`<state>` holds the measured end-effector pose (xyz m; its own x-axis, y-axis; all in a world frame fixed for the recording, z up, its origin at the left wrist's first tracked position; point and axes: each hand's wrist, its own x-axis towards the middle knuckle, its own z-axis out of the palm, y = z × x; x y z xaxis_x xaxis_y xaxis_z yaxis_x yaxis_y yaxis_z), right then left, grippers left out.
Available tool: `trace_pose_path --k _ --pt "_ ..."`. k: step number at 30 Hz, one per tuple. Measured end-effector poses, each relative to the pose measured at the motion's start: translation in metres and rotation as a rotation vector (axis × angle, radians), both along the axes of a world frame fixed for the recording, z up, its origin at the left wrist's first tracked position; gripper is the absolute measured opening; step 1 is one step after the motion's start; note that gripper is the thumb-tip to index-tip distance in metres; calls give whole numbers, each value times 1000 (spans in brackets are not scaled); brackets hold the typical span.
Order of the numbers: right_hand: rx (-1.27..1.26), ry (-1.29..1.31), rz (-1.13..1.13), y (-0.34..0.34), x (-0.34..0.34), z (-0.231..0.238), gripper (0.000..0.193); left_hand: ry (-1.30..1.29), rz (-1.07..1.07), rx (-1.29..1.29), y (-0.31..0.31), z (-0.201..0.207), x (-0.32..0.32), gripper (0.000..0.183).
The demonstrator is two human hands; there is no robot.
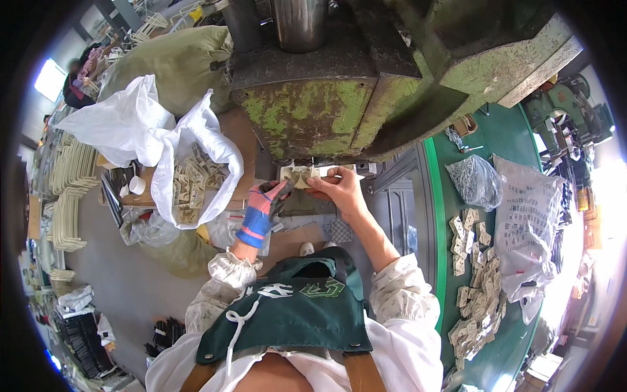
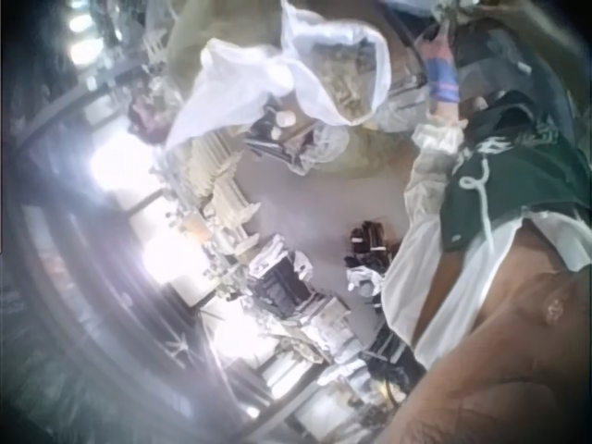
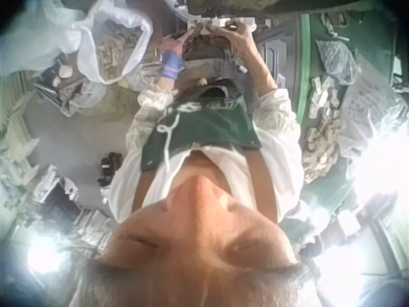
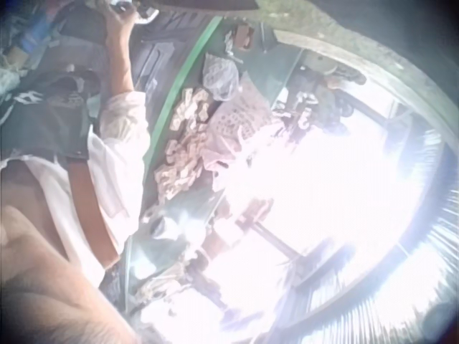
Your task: The person repeatedly picks up small rectangular wooden blocks, places them into a press machine, and removes the processed pieces. The person handles the blocks one at a time and places the finished pieces onto a nearby table.
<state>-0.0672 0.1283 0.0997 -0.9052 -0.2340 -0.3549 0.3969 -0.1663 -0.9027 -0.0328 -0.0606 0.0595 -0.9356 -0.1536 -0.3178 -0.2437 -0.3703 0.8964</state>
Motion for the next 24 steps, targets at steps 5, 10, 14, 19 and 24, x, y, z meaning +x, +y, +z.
trace_pose_path --k 5,10,14,19,24 --pt "-38 5 -75 -10 5 -3 29 83 -52 -221 -4 -16 -14 23" --pt "-38 13 -169 -20 21 -6 28 35 -9 -122 -2 -21 -17 21" --pt "-101 1 -248 -25 22 -17 27 54 60 -24 4 -10 -9 19" --pt "-177 -34 -304 -27 24 -16 38 20 -1 -116 -1 -12 -13 16" --pt "-231 -56 -326 -30 28 -20 40 112 63 129 -1 -21 -15 21"
